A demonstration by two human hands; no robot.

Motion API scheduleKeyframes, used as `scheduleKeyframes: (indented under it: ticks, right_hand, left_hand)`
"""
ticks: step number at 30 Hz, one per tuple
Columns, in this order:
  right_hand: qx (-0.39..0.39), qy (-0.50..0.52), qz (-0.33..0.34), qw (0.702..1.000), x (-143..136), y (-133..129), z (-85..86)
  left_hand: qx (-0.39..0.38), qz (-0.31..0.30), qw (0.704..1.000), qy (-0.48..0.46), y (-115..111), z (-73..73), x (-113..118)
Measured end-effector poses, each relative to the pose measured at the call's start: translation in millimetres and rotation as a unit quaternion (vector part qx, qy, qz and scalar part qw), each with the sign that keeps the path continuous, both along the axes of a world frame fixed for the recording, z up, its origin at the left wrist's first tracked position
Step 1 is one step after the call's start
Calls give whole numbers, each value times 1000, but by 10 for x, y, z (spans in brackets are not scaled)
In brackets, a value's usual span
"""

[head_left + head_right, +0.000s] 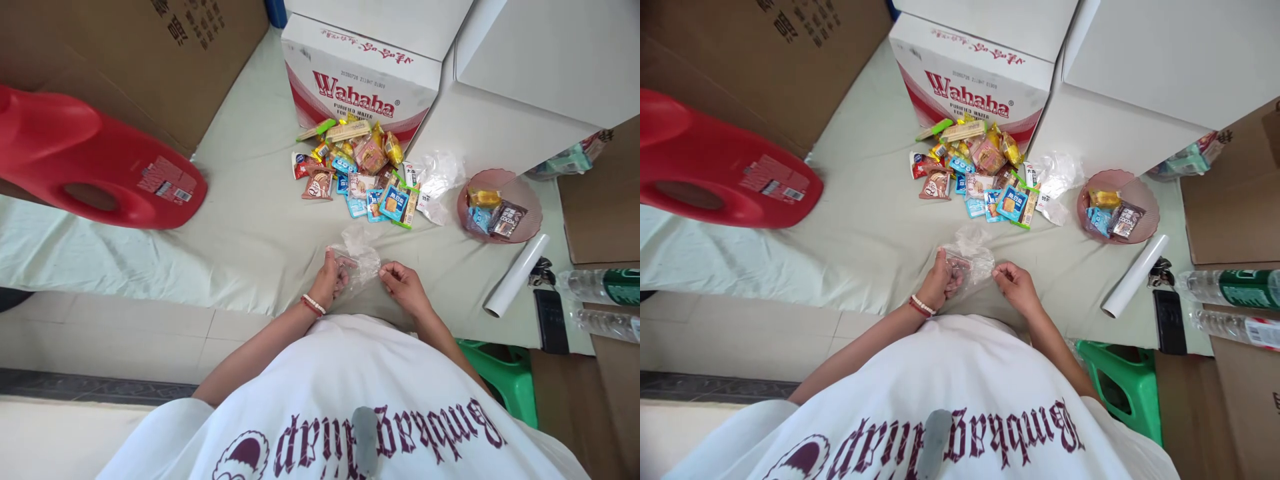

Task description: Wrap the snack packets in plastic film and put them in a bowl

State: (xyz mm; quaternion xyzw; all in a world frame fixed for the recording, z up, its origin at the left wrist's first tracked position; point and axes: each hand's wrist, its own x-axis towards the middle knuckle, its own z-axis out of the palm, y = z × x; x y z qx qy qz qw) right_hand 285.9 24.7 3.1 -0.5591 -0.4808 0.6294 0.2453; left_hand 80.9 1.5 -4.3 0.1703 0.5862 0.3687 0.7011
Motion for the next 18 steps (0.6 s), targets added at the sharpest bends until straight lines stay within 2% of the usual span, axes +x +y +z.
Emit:
scheduleKeyframes:
  ticks: [5, 11, 15, 18]
  right_hand:
    - [-9, 5, -19, 1000, 113, -35, 20]
    - [-7, 43, -69, 997, 246, 53, 35]
    - [5, 57, -132, 990, 433, 91, 59]
    - [-7, 35, -147, 988, 618, 65, 55]
  left_hand:
    - [6, 1, 1000, -8, 1, -34, -12]
    - [7, 25, 1000, -8, 5, -19, -23]
    - [17, 67, 997, 21, 0, 5, -140]
    - [33, 77, 994, 70, -63, -23, -273]
